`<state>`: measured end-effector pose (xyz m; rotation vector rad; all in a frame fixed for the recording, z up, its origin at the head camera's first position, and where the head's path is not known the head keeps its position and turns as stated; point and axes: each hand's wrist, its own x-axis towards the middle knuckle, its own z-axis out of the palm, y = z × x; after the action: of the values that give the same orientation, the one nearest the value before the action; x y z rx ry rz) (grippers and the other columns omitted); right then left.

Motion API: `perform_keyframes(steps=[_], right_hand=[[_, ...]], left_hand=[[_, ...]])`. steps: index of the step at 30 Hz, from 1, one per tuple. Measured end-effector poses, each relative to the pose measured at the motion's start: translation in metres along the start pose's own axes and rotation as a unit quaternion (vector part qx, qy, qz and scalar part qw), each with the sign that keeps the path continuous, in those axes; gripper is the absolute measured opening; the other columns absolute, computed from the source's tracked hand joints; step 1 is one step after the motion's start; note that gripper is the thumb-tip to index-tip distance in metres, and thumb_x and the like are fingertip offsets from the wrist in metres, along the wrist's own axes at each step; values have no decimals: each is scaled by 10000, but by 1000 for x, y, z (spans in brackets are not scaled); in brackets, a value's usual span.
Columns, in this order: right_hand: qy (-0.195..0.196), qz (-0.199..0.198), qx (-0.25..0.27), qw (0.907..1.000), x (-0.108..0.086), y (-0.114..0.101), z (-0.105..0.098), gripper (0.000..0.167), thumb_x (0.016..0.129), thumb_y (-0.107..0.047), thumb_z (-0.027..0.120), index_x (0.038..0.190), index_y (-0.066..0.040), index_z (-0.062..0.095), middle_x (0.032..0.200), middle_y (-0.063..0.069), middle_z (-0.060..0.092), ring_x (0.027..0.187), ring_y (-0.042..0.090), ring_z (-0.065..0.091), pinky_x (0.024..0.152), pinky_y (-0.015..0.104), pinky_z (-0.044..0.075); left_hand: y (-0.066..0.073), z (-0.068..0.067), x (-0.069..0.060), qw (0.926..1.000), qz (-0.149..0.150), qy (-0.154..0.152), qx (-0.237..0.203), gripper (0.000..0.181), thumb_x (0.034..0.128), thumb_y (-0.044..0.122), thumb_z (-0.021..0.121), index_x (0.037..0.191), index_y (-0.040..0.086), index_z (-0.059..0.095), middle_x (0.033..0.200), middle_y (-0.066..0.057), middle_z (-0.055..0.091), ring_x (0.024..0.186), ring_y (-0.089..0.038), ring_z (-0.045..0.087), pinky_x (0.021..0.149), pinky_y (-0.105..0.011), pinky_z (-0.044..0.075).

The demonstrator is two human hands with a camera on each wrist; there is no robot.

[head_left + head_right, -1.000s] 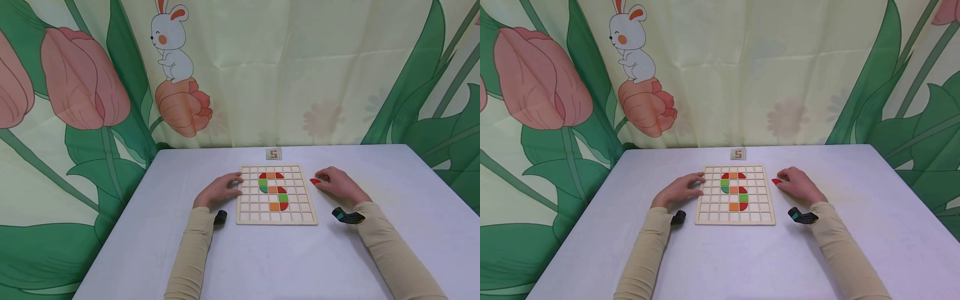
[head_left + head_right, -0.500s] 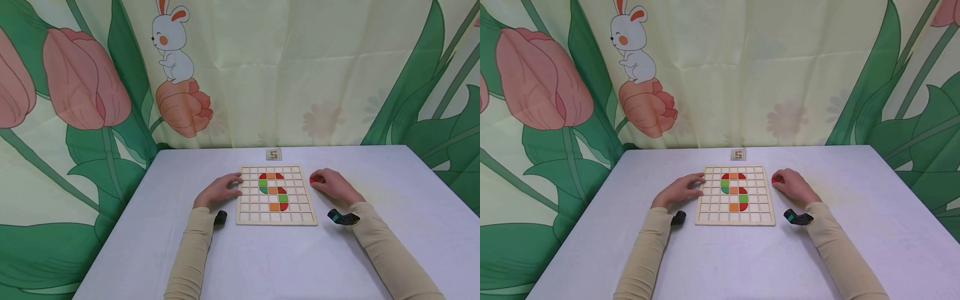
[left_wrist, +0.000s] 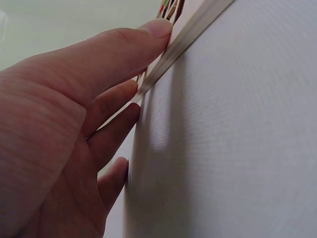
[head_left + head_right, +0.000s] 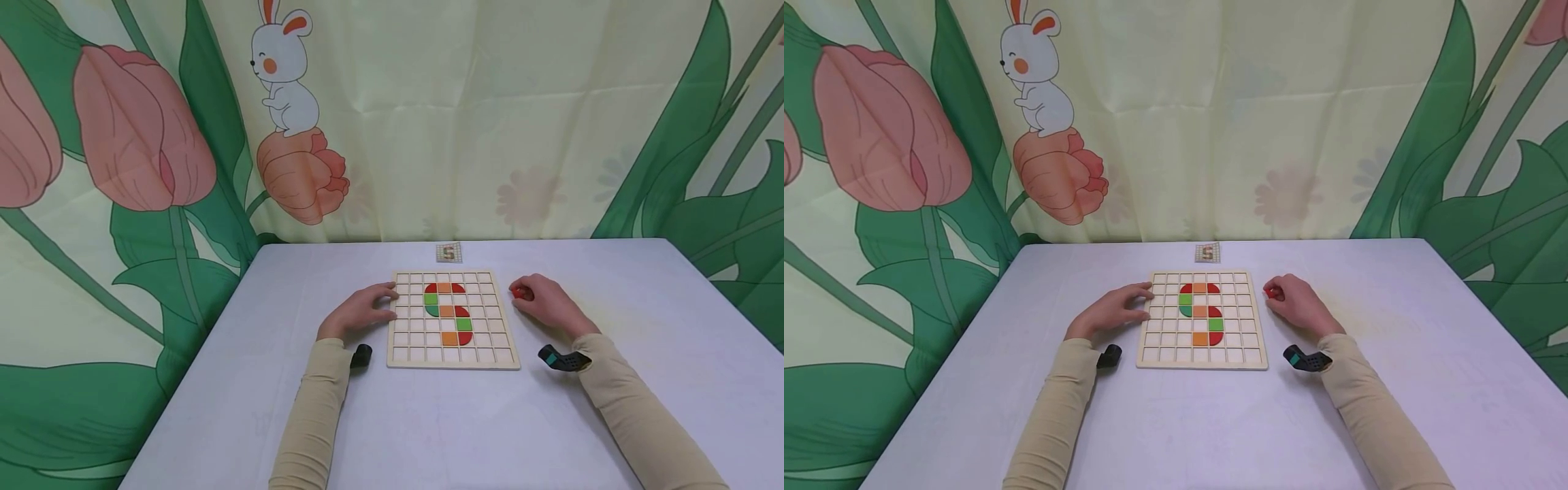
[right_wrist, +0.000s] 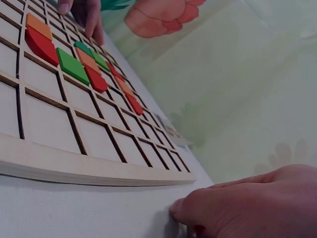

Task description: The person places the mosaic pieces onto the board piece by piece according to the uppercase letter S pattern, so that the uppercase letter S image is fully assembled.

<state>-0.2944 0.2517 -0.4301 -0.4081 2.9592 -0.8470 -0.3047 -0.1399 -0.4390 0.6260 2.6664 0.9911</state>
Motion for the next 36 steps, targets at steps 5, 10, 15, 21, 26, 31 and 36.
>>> perform_keyframes(steps=[5,10,15,21,26,31,36], right_hand=[[-291,-102,32,9995,-4,2,-1,394,899,-169,707,1230,26,621,1060,126,599,913,253,533,805,392,482],[-534,-36,156,9984,-8,2,-5,459,882,-201,734,1266,18,609,1055,109,590,928,250,524,787,363,487],[-667,-72,242,9975,-10,2,-8,415,876,-176,736,1243,-9,635,1026,79,586,908,235,514,763,333,482],[-585,-92,255,9979,-10,3,-7,324,890,-178,724,1170,-24,670,1035,85,610,906,235,515,765,332,483],[-597,-72,158,9981,-10,4,-5,343,897,-181,718,1192,-16,662,1032,91,598,912,238,518,777,352,494],[-310,-225,201,9991,-11,-4,-5,270,915,-151,690,1154,-24,679,1040,91,630,912,236,543,796,372,494],[-82,-520,589,9969,-13,-39,3,247,908,-127,701,1136,-35,682,1068,109,622,921,241,575,781,356,515]], left_hand=[[1,0,0,10000,-37,11,21,435,882,230,744,1284,121,616,1532,19,399,1436,-176,304,1164,-341,276],[2,0,-1,10000,-87,-11,39,442,883,237,743,1290,122,612,1535,20,395,1438,-179,302,1164,-344,276],[1,0,-1,10000,-69,-15,28,443,883,237,743,1290,123,611,1534,17,397,1437,-182,304,1165,-345,275],[2,-1,-1,10000,-69,-13,41,446,884,242,742,1293,124,610,1535,20,395,1437,-178,303,1166,-341,272],[3,0,-2,10000,-71,31,15,435,882,240,745,1281,126,615,1530,18,403,1435,-180,307,1165,-343,275],[3,0,-2,10000,-98,7,-1,437,885,237,742,1289,133,613,1533,32,397,1438,-166,299,1164,-331,273],[2,0,-2,9999,-124,23,4,436,884,237,743,1288,137,616,1530,42,401,1437,-162,299,1162,-331,275]])
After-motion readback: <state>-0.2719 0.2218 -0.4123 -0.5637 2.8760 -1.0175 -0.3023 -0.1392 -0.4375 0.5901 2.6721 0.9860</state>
